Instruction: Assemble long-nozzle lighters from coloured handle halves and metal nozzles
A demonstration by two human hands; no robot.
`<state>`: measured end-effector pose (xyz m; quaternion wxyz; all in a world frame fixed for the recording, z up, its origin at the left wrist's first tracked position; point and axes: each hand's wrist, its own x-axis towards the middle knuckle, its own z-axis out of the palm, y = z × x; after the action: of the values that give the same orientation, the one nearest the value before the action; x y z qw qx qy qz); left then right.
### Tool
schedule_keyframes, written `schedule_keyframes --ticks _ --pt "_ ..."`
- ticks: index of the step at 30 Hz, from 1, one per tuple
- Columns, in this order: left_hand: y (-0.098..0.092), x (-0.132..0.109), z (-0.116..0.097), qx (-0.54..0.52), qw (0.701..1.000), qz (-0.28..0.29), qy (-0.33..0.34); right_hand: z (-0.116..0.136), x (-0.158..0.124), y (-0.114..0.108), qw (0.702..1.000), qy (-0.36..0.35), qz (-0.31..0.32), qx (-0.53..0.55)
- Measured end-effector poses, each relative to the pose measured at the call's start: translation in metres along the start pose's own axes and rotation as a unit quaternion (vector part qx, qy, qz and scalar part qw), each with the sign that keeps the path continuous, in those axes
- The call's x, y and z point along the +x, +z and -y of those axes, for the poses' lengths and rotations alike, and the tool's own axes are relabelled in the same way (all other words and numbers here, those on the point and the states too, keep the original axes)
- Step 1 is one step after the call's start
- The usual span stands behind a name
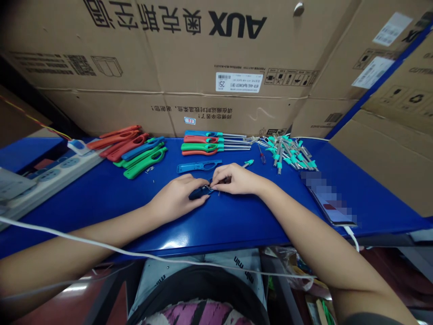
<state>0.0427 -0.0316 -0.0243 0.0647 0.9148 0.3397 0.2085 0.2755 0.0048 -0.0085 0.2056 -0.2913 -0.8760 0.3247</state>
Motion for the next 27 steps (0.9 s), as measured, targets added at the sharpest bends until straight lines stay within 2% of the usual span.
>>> schedule_keyframes --ticks 4,9,14,21,27 --pt "-0.001 0.001 0.0 0.01 1.0 0.009 0.024 0.0 -0.002 -0.002 1.0 -0.006 0.006 -0.018" --pt "-0.002 0.001 0.0 0.028 0.998 0.024 0.042 0.001 -0.005 -0.009 0.999 -0.004 -0.024 -0.049" --pt "-0.005 0.001 -0.002 0.067 0.996 0.043 0.047 0.005 -0.009 -0.018 0.997 0.005 -0.001 -0.082" --pt "-0.008 0.0 -0.003 0.096 0.992 0.058 0.05 0.007 -0.011 -0.021 0.997 0.023 0.01 -0.072" --pt "-0.012 0.0 -0.002 0.135 0.988 0.064 0.049 0.007 -0.011 -0.021 0.996 0.004 0.024 -0.082"
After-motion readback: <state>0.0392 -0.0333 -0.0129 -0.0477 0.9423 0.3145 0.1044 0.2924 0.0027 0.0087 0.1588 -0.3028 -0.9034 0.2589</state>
